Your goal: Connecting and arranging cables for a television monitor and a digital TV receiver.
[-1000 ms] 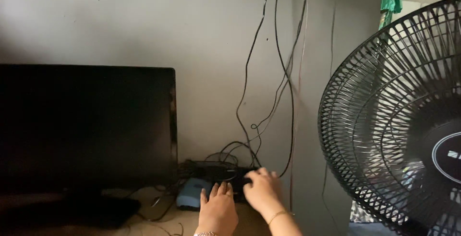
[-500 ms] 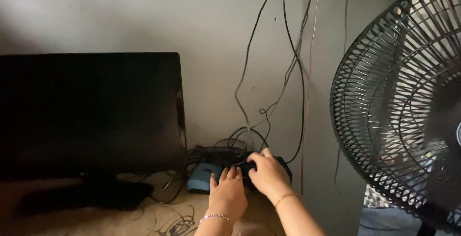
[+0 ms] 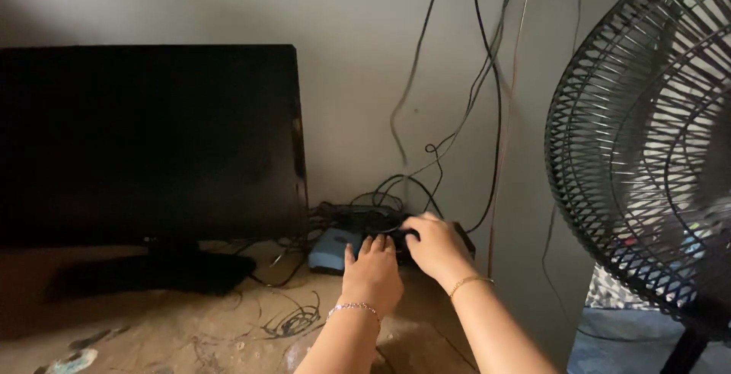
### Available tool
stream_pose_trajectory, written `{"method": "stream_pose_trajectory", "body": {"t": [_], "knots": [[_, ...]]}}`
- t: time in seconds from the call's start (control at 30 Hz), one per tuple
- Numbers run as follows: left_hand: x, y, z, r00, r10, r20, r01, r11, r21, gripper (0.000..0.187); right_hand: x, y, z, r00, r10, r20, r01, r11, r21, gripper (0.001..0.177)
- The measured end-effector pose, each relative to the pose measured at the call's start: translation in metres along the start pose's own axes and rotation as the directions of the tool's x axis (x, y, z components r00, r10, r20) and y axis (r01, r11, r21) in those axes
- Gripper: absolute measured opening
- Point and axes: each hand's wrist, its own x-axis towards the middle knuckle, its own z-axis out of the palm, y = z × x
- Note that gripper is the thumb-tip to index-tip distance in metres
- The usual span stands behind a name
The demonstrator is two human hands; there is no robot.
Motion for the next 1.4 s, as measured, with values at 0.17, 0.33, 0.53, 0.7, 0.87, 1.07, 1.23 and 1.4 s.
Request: {"method": "stream_pose_trajectory", "body": {"t": [0.17,0.33,0.53,0.7,0.87,1.07,1.23,1.4], "knots": [[-0.001,-0.001,-0.001,1.000,0.007,-0.026,-0.007,1.000,-0.005,0.066,0.005,0.011,0.006,0.990,-0.128,-0.061,0.120,0.984,-0.129,0.024],[-0.009,0.005,-0.015,0.999,-0.006,0.043,0.007,1.000,-0.022,0.067,0.002,0.014,0.004,0.991,-0.008,-0.133,-0.028,0.964,-0.265,0.024],[-0.003,0.001,-0.006,1.000,-0.006,0.005,0.006,1.000,-0.018,0.063,-0.009,-0.008,-0.005,0.988,-0.147,0.038,0.149,0.985,-0.084,0.028],[-0.003,0.002,-0.005,1.000,0.003,-0.015,-0.003,1.000,-0.021,0.064,0.003,0.012,-0.002,0.996,-0.085,-0.029,0.080,0.986,-0.146,0.028],[-0.005,0.005,-0.011,1.000,-0.009,-0.001,0.009,1.000,0.012,0.064,0.005,0.013,0.010,0.991,-0.064,-0.116,0.037,0.974,-0.224,0.024],[0.002,0.000,0.005,0.997,0.010,-0.072,-0.011,1.000,-0.017,0.062,-0.001,-0.002,0.004,0.989,-0.150,0.016,0.150,0.969,-0.197,0.029],[-0.002,0.004,-0.006,1.000,-0.012,-0.012,0.012,0.999,-0.035,0.064,0.005,0.010,0.003,0.990,0.030,-0.137,-0.067,0.958,-0.278,0.027],[-0.004,0.002,-0.008,1.000,-0.018,-0.014,0.017,0.997,-0.071,0.063,-0.001,-0.003,0.009,0.999,-0.001,-0.047,-0.010,0.975,-0.223,0.027]]}}
